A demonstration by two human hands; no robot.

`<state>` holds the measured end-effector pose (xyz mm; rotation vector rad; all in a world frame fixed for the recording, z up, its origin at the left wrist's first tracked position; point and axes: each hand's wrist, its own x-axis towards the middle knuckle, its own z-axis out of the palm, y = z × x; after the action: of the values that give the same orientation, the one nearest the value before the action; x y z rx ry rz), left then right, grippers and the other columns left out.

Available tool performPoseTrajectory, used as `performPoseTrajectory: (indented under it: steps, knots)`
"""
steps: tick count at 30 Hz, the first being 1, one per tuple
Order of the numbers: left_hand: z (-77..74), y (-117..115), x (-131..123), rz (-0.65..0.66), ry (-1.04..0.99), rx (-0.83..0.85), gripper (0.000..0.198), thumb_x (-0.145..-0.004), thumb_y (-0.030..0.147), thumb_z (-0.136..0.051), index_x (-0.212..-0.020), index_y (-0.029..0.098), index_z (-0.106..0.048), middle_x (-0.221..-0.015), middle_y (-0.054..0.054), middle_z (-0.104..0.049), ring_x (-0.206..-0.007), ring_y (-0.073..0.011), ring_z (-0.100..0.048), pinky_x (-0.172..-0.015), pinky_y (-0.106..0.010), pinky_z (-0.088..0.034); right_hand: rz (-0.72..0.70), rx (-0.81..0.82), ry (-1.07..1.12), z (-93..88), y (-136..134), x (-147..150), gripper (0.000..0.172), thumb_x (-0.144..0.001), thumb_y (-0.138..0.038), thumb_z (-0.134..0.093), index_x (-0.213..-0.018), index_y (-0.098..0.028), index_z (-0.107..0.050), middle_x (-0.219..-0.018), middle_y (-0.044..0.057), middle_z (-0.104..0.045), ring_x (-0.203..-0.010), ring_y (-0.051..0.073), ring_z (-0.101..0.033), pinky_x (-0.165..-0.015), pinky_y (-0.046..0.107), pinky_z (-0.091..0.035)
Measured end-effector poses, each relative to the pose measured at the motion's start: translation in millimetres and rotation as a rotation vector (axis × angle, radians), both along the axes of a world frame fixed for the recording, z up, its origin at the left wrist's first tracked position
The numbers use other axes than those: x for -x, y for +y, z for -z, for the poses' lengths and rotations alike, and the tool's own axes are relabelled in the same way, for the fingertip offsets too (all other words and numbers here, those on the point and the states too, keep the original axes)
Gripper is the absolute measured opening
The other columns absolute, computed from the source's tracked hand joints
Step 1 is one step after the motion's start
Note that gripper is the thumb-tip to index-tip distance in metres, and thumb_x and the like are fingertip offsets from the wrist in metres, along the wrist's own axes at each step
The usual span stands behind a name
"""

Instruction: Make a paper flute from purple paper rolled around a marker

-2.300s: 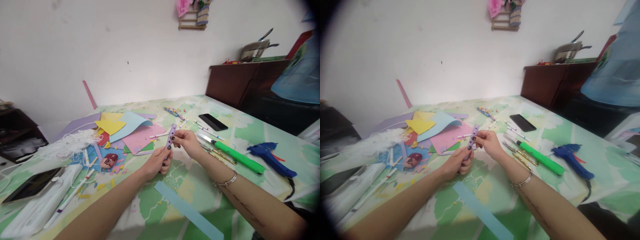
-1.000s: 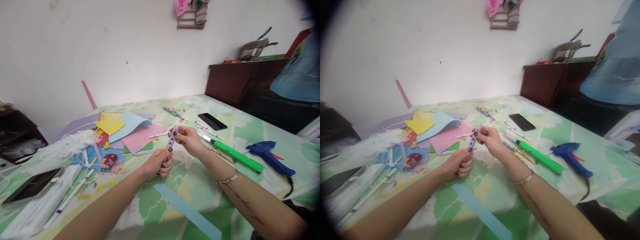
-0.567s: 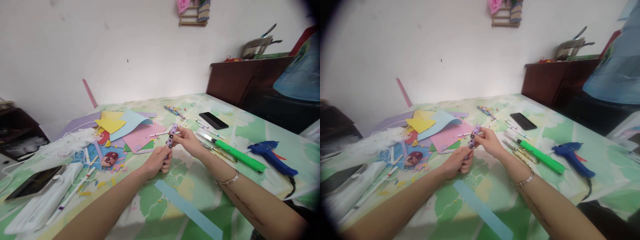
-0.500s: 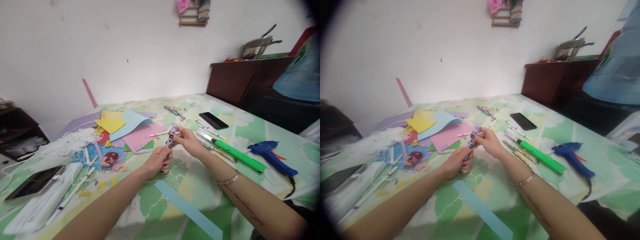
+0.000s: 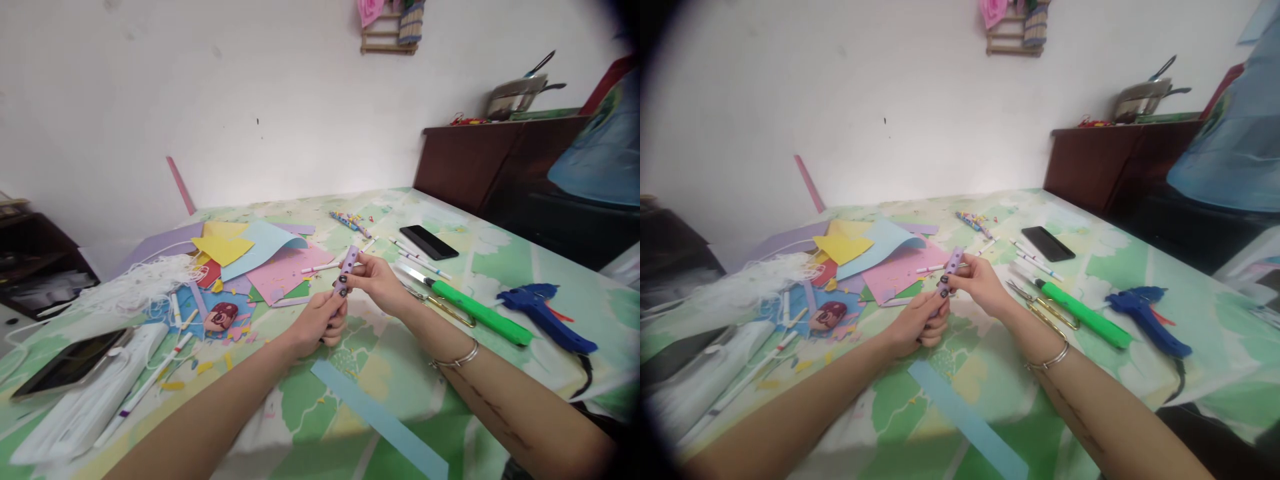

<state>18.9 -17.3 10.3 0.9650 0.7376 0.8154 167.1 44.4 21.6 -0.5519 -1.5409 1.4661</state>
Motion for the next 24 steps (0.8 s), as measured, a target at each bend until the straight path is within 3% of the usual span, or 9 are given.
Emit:
performPoseTrajectory:
  steps: [6,12,24]
  knots:
    - [-2.2,-0.3,-0.4,0.014,-0.009,0.004,0.038,-0.085,0.046,-0.05,-0.064,0.019,-0.034,-0.044,0.011,-0.023,-0.034,-0.002,-0.013,-0.031,-0.012,-0.013,0.038,0.017,0.02,0.8,-1.4,2.7,0.024,-0.067,-0.026,-0.074,-0.081,-0.014,-0.059,-0.065,0.001,-0.065,-0.056,0.011,-0.057,-0.055,0.024,-0.044]
    - [-5.1,0.3,1.7,0.092,-0.067,0.008,0.038,-0.088,0.046,-0.045,-0.064,0.019,-0.034,-0.045,0.011,-0.022,-0.034,-0.0019,-0.011,-0.031,-0.011,-0.013,-0.004,0.12,0.075,-4.8,-2.6,-0.8,0.028,-0.073,-0.035,-0.07,-0.091,-0.015,-0.061,-0.076,0.006,-0.069,-0.07,0.015,-0.064,-0.061,0.026,-0.047]
    - [-2.3,-1.9,-1.5,0.09,-0.022,0.008,0.038,-0.086,0.046,-0.048,-0.064,0.019,-0.035,-0.044,0.011,-0.023,-0.034,-0.002,-0.012,-0.031,-0.011,-0.014,0.104,0.083,0.071,-7.0,-1.1,-2.2,0.031,-0.074,-0.042,-0.067,-0.086,-0.014,-0.063,-0.07,0.006,-0.07,-0.063,0.015,-0.064,-0.055,0.025,-0.048]
